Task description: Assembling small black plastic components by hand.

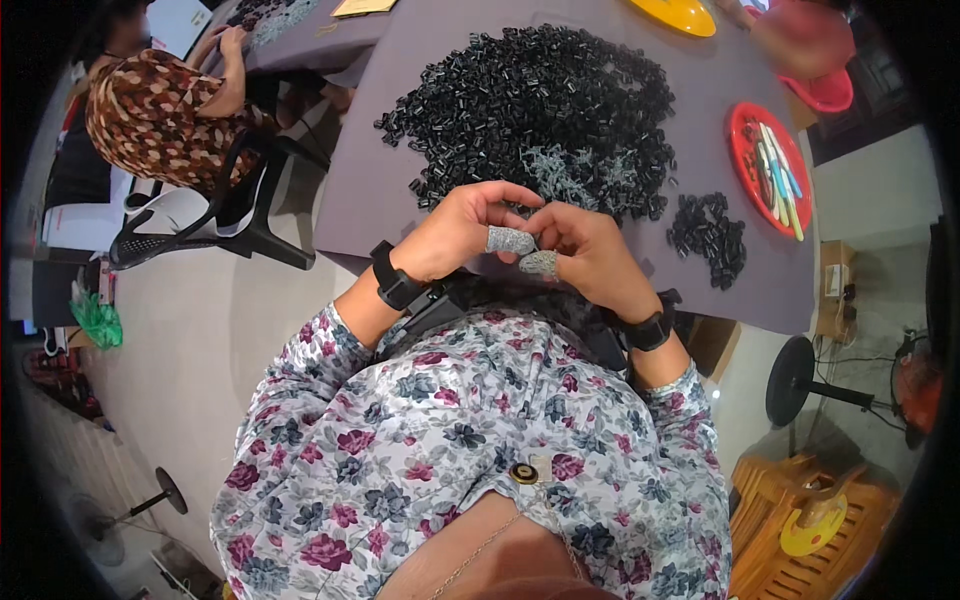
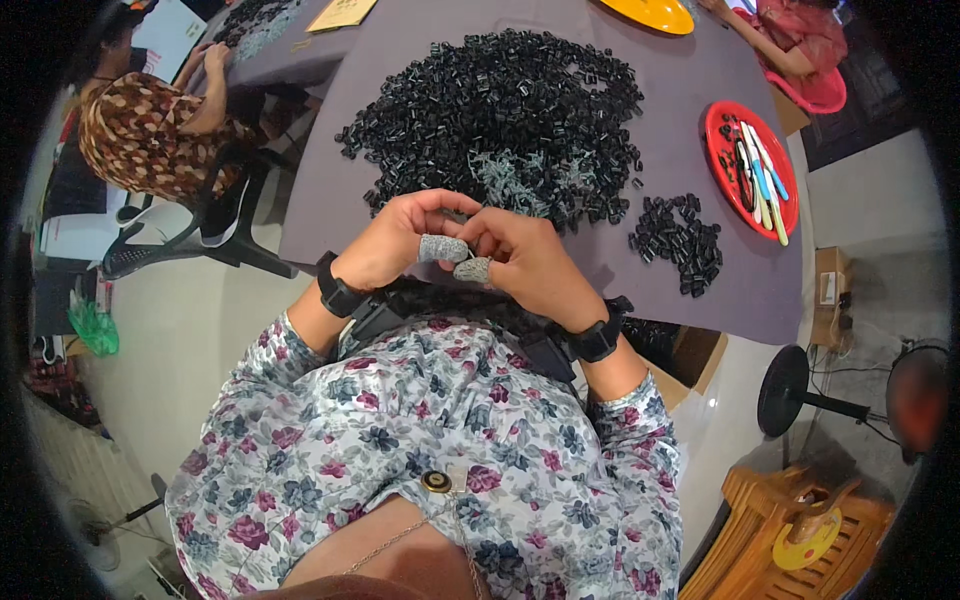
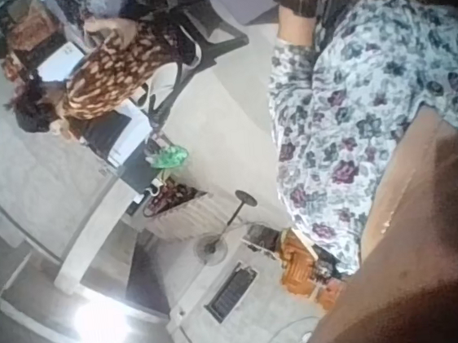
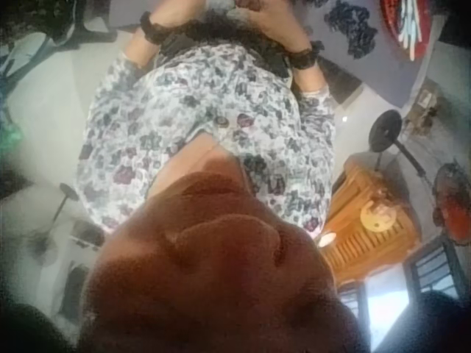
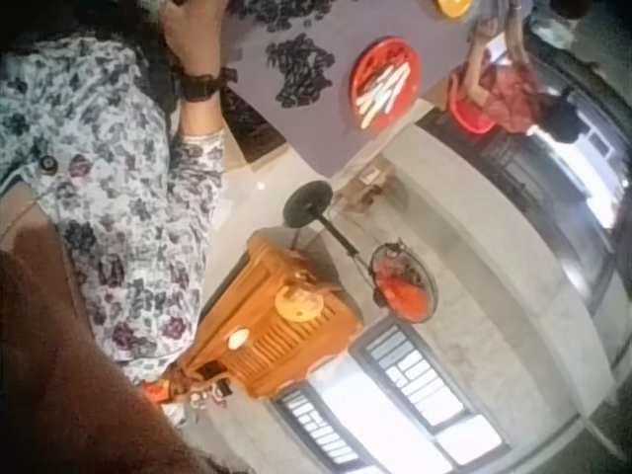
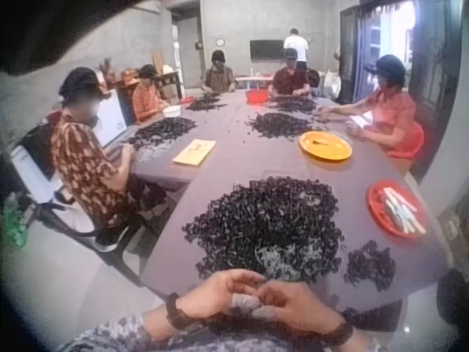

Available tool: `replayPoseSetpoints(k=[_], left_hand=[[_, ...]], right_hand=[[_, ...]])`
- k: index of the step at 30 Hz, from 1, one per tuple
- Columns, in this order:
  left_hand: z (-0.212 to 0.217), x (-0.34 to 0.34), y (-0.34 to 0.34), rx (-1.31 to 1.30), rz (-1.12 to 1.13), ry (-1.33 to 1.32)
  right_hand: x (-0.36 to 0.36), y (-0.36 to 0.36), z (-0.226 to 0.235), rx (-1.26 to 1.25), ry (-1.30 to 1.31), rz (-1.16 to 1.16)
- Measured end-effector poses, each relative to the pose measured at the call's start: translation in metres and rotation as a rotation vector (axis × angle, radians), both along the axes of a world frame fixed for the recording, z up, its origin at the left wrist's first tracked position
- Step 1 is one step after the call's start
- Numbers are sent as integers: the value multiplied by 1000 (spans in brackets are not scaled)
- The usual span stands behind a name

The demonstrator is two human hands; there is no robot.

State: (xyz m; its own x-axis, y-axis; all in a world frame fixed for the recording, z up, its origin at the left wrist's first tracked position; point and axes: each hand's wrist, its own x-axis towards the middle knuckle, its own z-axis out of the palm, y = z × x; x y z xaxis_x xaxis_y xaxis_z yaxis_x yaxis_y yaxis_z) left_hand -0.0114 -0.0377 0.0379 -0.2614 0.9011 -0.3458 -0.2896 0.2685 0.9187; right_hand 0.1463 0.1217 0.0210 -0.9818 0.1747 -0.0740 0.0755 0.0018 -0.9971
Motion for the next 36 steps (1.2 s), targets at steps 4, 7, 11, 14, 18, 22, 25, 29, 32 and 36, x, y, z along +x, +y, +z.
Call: replayPoseSetpoints(k=[4, 7, 11, 14, 18, 22, 25, 29, 32, 36], left_hand=[[-5, -3, -1, 26, -6, -47], [-6, -4, -2, 7, -47, -29], [-12, -1, -3, 4, -42, -27], [-9, -2, -2, -4, -66, 34], [-10, -2, -3, -34, -94, 85], [-11, -2, -6, -70, -190, 175], [-2, -1, -4, -73, -255, 181], [-5, -1, -5, -89, -213, 119], [-7, 3, -5, -60, -174, 172], [0, 9, -1, -35, -156, 208]], right_hand=[[2, -6, 4, 215, 47, -63], [4, -6, 1, 327, 85, -52], [3, -7, 0, 505, 158, -52], [2, -7, 4, 621, 198, -53], [1, -5, 3, 791, 221, -9], [5, -11, -2, 943, 218, 57], [8, -19, -10, 988, 273, 104], [8, -19, -13, 971, 271, 76], [9, -16, -13, 946, 268, 61], [14, -14, -18, 904, 229, 60]])
